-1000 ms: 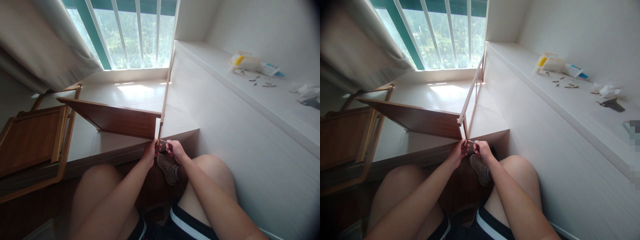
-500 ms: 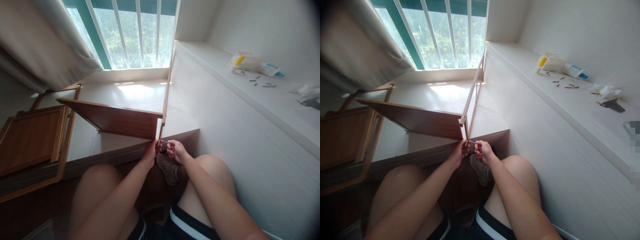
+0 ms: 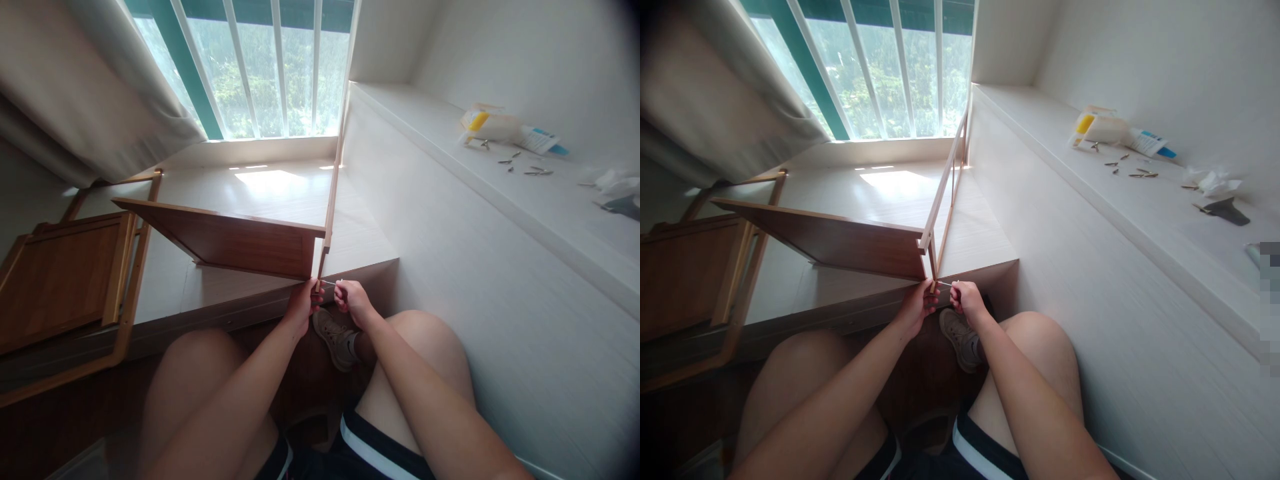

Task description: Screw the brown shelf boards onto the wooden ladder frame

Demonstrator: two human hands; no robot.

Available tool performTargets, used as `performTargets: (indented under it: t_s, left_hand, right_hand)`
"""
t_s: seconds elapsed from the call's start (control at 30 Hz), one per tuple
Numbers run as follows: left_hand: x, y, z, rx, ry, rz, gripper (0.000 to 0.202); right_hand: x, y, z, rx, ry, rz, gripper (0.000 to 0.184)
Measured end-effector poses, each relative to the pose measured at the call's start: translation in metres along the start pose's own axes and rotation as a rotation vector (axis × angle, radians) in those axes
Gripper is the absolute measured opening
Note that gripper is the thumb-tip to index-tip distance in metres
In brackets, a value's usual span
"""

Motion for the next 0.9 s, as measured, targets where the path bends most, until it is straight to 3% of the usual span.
performTargets:
  t_s: [0.9]
  left_hand:
    - [-0.0004, 0.0013, -0.0002, -0.001, -0.009, 0.002, 0.041]
  right_hand:
    - [0.0051, 0.0013, -0.0020, 0.004, -0.009, 0.062, 0.031]
Point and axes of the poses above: each hand's wrist, its own z-axis away from the middle knuckle, its own y-axis out of the back of the hand, x = y × z, the point moved 1 cm from there along -z, towards the middle knuckle, and after that the axes turned 12 degrees about -x, right-handed, at the moved point
